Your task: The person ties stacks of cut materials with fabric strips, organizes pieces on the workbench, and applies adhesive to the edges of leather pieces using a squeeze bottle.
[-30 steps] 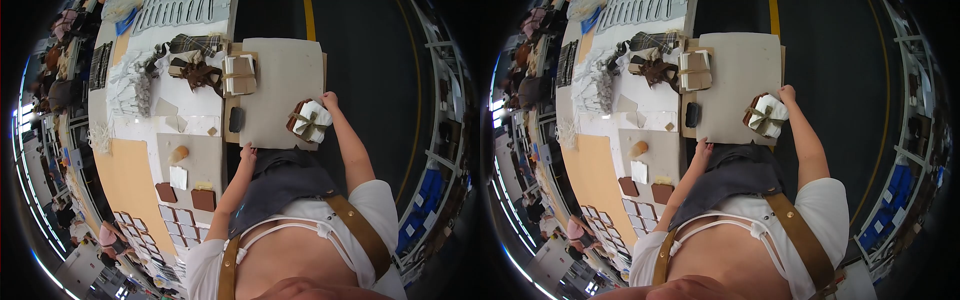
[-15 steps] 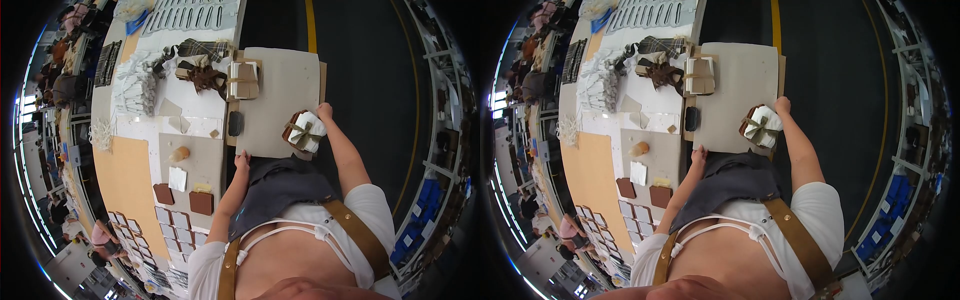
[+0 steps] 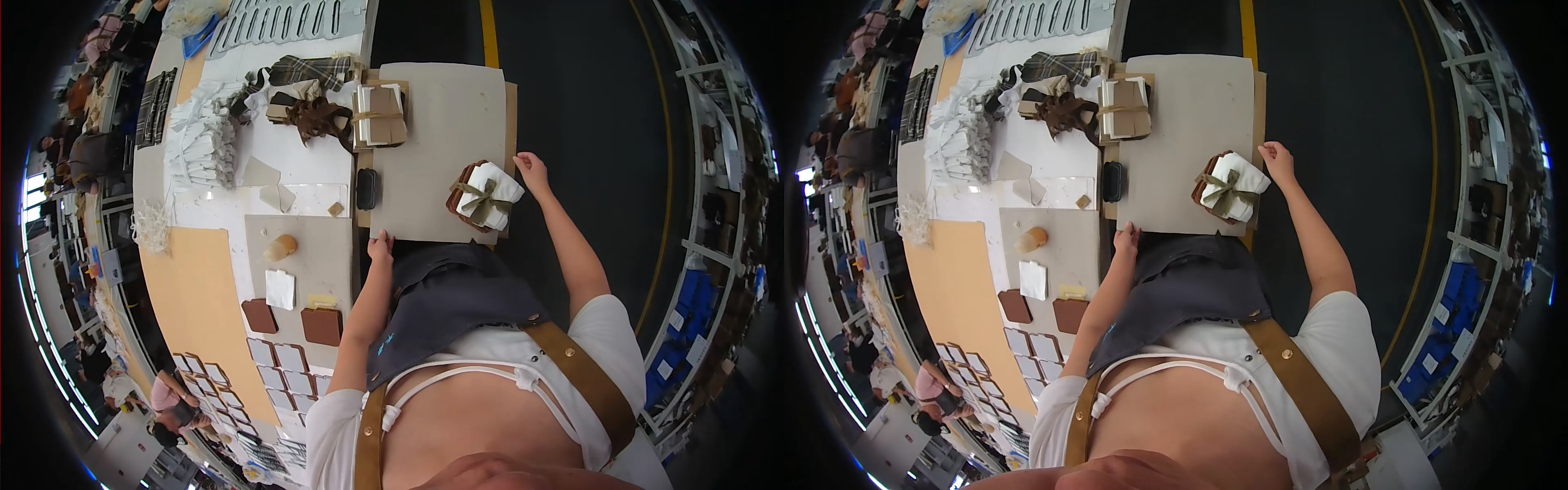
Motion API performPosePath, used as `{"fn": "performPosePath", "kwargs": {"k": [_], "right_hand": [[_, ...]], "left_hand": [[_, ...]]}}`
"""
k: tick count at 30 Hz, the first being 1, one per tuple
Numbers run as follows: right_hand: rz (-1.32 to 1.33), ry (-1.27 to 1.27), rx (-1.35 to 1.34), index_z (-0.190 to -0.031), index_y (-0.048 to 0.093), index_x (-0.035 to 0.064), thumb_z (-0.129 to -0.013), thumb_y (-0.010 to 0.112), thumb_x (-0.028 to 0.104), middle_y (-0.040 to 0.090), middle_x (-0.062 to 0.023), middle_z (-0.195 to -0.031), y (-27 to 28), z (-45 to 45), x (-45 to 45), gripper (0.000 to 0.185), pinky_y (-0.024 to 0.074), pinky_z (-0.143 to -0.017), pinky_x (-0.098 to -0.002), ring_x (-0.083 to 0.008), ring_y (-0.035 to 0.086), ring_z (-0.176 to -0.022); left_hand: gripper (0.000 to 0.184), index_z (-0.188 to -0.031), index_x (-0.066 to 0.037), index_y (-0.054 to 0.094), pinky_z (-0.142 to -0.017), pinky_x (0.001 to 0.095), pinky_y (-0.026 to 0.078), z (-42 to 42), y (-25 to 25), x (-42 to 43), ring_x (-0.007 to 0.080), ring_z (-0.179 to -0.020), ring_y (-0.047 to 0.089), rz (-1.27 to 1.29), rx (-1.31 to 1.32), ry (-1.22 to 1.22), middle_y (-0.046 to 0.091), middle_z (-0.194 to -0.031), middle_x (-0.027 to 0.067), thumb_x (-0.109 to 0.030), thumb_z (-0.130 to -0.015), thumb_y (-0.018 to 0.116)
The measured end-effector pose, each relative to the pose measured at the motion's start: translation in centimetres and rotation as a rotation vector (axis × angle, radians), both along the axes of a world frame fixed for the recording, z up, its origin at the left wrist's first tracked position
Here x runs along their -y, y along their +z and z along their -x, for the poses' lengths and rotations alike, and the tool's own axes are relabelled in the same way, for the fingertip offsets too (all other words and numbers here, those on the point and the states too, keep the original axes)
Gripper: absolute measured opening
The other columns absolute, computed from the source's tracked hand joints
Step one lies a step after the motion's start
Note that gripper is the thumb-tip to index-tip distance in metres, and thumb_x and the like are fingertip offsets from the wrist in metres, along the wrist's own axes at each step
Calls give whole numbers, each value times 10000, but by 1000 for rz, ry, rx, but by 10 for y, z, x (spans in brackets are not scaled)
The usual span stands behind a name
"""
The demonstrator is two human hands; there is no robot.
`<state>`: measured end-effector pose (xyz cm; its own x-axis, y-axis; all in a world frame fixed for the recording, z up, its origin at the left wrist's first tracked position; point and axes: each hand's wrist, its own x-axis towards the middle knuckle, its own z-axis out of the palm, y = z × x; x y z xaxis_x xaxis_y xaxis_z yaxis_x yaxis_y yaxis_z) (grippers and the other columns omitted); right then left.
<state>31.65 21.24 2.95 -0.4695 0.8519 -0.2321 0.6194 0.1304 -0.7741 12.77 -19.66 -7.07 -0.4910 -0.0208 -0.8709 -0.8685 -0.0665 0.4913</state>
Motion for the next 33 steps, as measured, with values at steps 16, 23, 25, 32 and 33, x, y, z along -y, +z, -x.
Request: {"fn": "performPosePath", "kwargs": {"k": [16,23,25,32,33], "right_hand": [[855,-355,-136,-1419,261,147,-683,813,452,478,-64,-1313,19,4,117,969,447,-859,-474,-251,515,-1154],[776,-266,-138,-1395,344,106,-636,835,467,495,-88,-1295,11,73,68,973,396,-920,-442,-248,494,-1170],[751,-178,-99,-1422,307,89,-631,830,493,467,-105,-1331,13,102,48,1030,363,-968,-445,-254,451,-1219],[427,-36,-209,-1270,485,21,-915,515,511,552,-91,-1148,-11,122,42,606,398,-906,-337,-201,520,-1033],[346,-60,-234,-1256,489,11,-943,497,474,552,-104,-1154,-18,111,53,559,406,-912,-308,-205,526,-1045]], "left_hand": [[150,-866,-12,471,-685,288,603,12,-10,5,159,-724,570,3,-18,-7,517,-827,56,-93,-914,588],[115,-890,-10,475,-713,305,591,8,-3,4,190,-805,585,33,-52,10,526,-893,67,-57,-907,579],[155,-1010,16,489,-723,286,589,6,-6,6,185,-810,604,12,-50,11,548,-935,83,-60,-906,576],[434,-1322,37,404,-840,267,530,-23,32,30,224,-1009,615,-48,-96,100,577,-1158,182,-70,-924,537],[425,-1325,30,406,-834,268,528,-32,40,38,218,-1002,619,-84,-91,48,578,-1169,183,-91,-937,527]]}}
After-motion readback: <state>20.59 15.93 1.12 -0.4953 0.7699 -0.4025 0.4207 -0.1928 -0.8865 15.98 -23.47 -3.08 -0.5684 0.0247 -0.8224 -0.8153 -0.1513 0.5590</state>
